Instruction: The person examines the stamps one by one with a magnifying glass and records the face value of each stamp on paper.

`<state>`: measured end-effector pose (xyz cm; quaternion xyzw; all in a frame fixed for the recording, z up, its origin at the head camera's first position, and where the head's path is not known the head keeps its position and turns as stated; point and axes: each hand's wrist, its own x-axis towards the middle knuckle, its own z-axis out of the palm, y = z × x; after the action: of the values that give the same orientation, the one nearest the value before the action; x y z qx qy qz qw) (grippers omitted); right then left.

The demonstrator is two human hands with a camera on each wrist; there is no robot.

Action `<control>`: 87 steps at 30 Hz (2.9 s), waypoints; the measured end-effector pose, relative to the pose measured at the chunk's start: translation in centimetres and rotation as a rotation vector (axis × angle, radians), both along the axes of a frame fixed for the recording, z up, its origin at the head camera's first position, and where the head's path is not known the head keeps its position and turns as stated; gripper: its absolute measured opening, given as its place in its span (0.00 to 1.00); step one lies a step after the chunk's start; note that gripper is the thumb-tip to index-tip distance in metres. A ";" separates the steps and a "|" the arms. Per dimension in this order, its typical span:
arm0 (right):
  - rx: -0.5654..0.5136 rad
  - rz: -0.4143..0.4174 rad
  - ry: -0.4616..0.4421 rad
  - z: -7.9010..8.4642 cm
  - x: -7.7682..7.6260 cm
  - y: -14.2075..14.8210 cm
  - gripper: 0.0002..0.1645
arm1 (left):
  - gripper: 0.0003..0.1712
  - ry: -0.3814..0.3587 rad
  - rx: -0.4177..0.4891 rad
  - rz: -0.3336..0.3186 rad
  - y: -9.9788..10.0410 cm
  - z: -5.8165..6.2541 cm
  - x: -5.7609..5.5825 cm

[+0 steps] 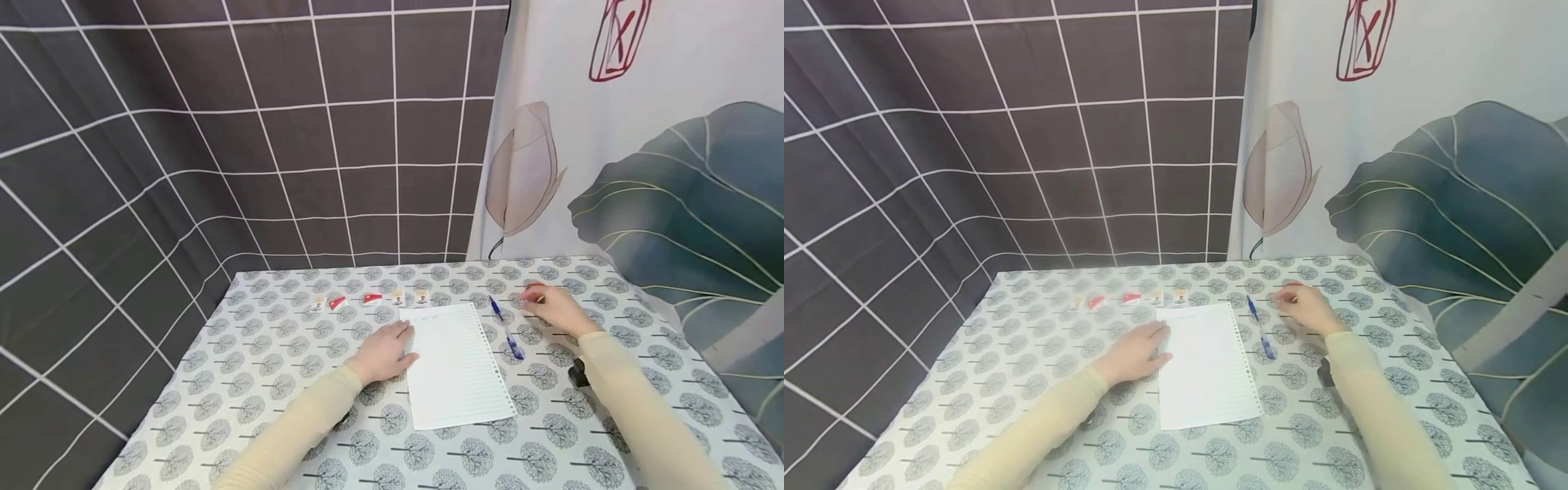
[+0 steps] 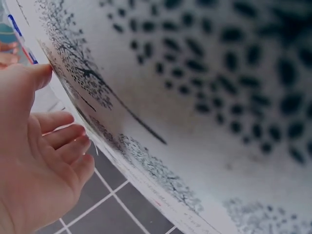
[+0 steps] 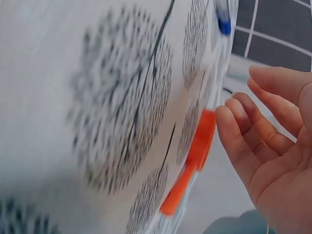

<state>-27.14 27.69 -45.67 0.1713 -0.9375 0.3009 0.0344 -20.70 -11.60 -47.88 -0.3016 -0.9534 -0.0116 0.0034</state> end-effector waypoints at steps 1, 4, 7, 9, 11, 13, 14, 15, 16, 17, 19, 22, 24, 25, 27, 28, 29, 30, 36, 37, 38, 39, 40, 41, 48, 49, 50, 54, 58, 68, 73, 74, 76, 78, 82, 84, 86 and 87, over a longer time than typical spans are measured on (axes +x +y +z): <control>0.002 -0.009 0.007 0.1 0.1 0.4 0.16 | 0.38 0.003 -0.004 -0.001 -0.1 0.0 -0.1; -0.001 -0.039 -0.001 0.3 0.5 1.5 0.18 | 0.38 0.004 -0.010 0.006 -0.7 -0.1 -0.6; -0.015 -0.066 -0.035 0.4 1.0 2.4 0.20 | 0.39 0.022 -0.022 0.017 -1.5 0.0 -0.9; -0.014 -0.083 -0.042 0.5 1.3 3.0 0.19 | 0.38 0.044 -0.025 0.021 -2.1 0.2 -1.1; -0.016 -0.092 -0.046 0.5 1.6 3.7 0.19 | 0.37 0.059 -0.030 0.022 -2.7 0.4 -1.3; -0.004 -0.111 -0.047 0.5 1.9 4.3 0.19 | 0.37 0.065 -0.031 0.023 -3.2 0.7 -1.6; 0.004 -0.123 -0.047 0.5 2.0 4.7 0.19 | 0.36 0.070 -0.032 0.025 -3.5 0.8 -1.8; 0.006 -0.134 -0.054 0.4 2.2 5.0 0.20 | 0.36 0.071 -0.033 0.028 -3.7 0.9 -2.1; 0.010 -0.141 -0.055 0.4 2.3 5.3 0.20 | 0.36 0.073 -0.031 0.032 -3.9 1.0 -2.4; 0.017 -0.152 -0.059 0.3 2.3 5.5 0.21 | 0.36 0.076 -0.031 0.037 -4.0 1.1 -2.7; 0.027 -0.173 -0.065 0.3 2.5 5.8 0.21 | 0.35 0.087 -0.020 0.047 -4.2 1.3 -3.3; 0.036 -0.188 -0.073 0.1 2.3 6.0 0.22 | 0.35 0.114 -0.018 0.058 -4.3 1.5 -4.3; 0.037 -0.193 -0.083 0.1 2.3 6.0 0.22 | 0.35 0.121 -0.014 0.065 -4.2 1.4 -4.8; 0.036 -0.188 -0.090 0.0 2.2 6.0 0.22 | 0.36 0.121 -0.020 0.071 -4.1 1.4 -5.0; 0.033 -0.172 -0.106 -0.1 2.2 6.0 0.24 | 0.36 0.107 -0.018 0.085 -3.9 1.5 -5.3; 0.033 -0.166 -0.116 -0.2 2.2 6.0 0.24 | 0.36 0.099 -0.016 0.093 -3.8 1.5 -5.4; 0.032 -0.160 -0.124 -0.3 2.2 6.1 0.25 | 0.36 0.089 -0.012 0.101 -3.7 1.6 -5.5; 0.031 -0.157 -0.135 -0.4 2.2 6.1 0.25 | 0.36 0.078 -0.017 0.111 -3.5 1.7 -5.5; 0.033 -0.158 -0.173 -0.9 2.0 6.2 0.27 | 0.38 0.016 0.002 0.160 -3.1 1.8 -5.7; 0.032 -0.158 -0.176 -0.9 1.9 6.2 0.27 | 0.38 0.003 0.007 0.169 -3.1 1.7 -5.8; 0.031 -0.159 -0.181 -0.9 1.9 6.1 0.27 | 0.38 -0.007 0.008 0.178 -3.0 1.6 -5.8; 0.028 -0.158 -0.181 -0.9 1.8 6.1 0.27 | 0.38 -0.015 0.010 0.185 -3.0 1.4 -5.8; 0.023 -0.157 -0.184 -0.8 1.8 6.0 0.27 | 0.38 -0.024 0.009 0.192 -3.0 1.3 -5.8; 0.019 -0.157 -0.185 -0.8 1.7 5.9 0.26 | 0.38 -0.030 0.004 0.196 -2.9 1.2 -5.9; -0.017 -0.162 -0.195 -1.0 1.2 5.6 0.22 | 0.37 -0.033 -0.007 0.172 -2.5 0.9 -6.0; -0.021 -0.164 -0.196 -1.0 1.1 5.6 0.21 | 0.37 -0.029 -0.012 0.166 -2.5 0.8 -6.1; -0.022 -0.167 -0.199 -1.1 1.0 5.6 0.20 | 0.37 -0.026 -0.022 0.162 -2.4 0.8 -6.1; -0.016 -0.170 -0.216 -1.1 0.7 5.6 0.19 | 0.37 -0.020 -0.039 0.156 -2.4 0.5 -6.4; -0.007 -0.163 -0.229 -1.1 0.4 5.7 0.19 | 0.37 -0.026 -0.028 0.172 -2.5 0.3 -6.8; 0.000 -0.162 -0.250 -1.0 0.4 5.1 0.18 | 0.38 -0.031 -0.019 0.198 -2.5 0.2 -7.1; -0.037 -0.151 -0.264 -0.8 0.0 4.1 0.17 | 0.38 -0.045 -0.018 0.156 -2.2 0.3 -7.0; -0.038 -0.147 -0.259 -0.7 -0.1 3.8 0.17 | 0.38 -0.049 -0.023 0.149 -2.2 0.3 -7.0; -0.039 -0.144 -0.238 -0.5 -0.3 3.2 0.17 | 0.38 -0.052 -0.035 0.137 -2.0 0.3 -6.9; -0.045 -0.146 -0.223 -0.1 -0.5 2.5 0.18 | 0.38 -0.052 -0.047 0.134 -2.0 0.3 -6.9; -0.059 -0.131 -0.213 0.6 -0.9 1.0 0.19 | 0.37 -0.054 -0.045 0.137 -1.9 0.3 -6.9; -0.057 -0.118 -0.201 1.0 -1.2 0.1 0.20 | 0.37 -0.056 -0.038 0.143 -1.9 0.3 -6.9; -0.057 -0.105 -0.189 1.3 -1.4 -0.6 0.19 | 0.38 -0.053 -0.035 0.148 -1.9 0.2 -6.9; -0.060 -0.096 -0.181 1.5 -1.5 -1.0 0.20 | 0.38 -0.053 -0.036 0.152 -2.0 0.2 -7.0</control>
<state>-28.69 26.65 -44.21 0.0970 -0.9345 0.3410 -0.0310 -27.68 -13.55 -47.72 -0.2278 -0.9733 -0.0023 -0.0261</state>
